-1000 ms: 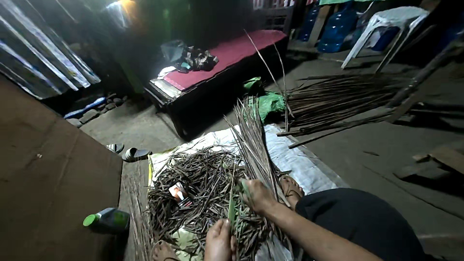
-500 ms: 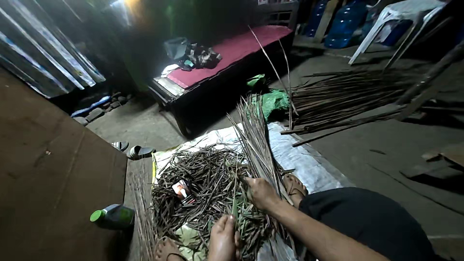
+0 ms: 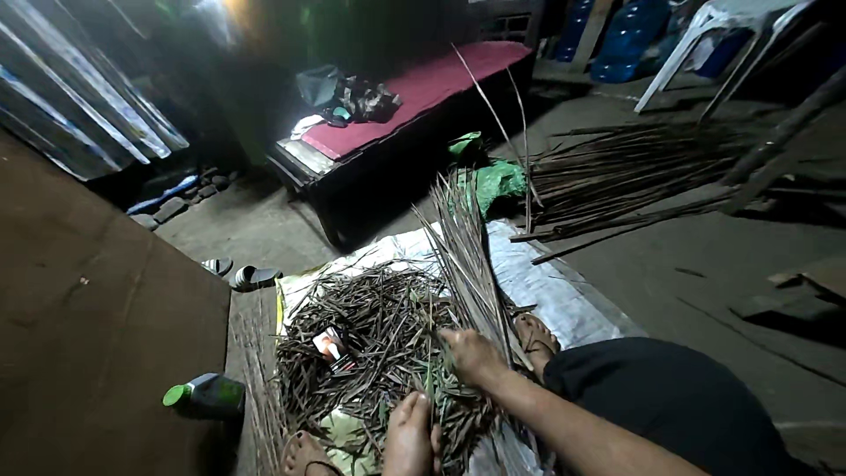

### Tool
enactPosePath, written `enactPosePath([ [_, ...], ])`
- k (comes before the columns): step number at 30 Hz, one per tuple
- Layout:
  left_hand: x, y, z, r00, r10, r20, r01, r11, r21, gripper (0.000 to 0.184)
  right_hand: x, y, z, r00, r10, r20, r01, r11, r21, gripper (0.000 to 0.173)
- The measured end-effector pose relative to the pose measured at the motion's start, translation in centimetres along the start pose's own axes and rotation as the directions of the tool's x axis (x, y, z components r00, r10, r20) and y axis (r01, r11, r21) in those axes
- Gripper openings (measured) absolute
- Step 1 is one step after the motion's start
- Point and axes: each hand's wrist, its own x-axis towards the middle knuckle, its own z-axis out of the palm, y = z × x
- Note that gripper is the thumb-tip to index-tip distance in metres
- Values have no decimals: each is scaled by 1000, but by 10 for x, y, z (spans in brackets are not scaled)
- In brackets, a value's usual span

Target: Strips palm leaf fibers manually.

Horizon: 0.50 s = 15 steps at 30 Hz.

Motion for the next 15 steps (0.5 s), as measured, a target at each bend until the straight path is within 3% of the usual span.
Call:
enactPosePath([
  [1, 0, 0, 0, 1000, 4, 5, -4, 1000, 8, 31, 6, 5, -3, 999, 22, -28, -20, 998, 52, 35],
  [3, 2, 0, -3, 1000, 24, 0, -24, 1000, 17, 31, 11, 13, 1, 992, -36, -123, 72, 951, 299, 31],
  [4, 4, 0, -4, 1000, 28, -6, -28, 999, 18, 31, 10, 13, 7, 988, -55, -146, 118, 876, 468, 30],
  [6, 7, 0, -6, 1000, 8, -1, -8, 1000, 15, 30, 2, 4, 17, 997, -39, -63, 74, 636, 768, 28],
  [8, 8, 0, -6, 999, -19, 33, 18, 1000, 8, 30, -4, -2, 21, 997, -71, -5, 39, 492, 870, 28],
  [10, 4, 0, -6, 995, -32, 89, 31, 999, 13, 31, -1, 0, 18, 995, -71, -74, 100, 527, 844, 22],
  [13, 1, -3, -8, 988, -32, 152, 28, 999, 32, 31, 10, 7, 5, 981, 65, -181, 120, 528, 841, 20],
  [15, 2, -4, -9, 993, -26, 114, 20, 998, 54, 29, 13, 13, 1, 967, 66, -244, 146, 642, 753, 26],
])
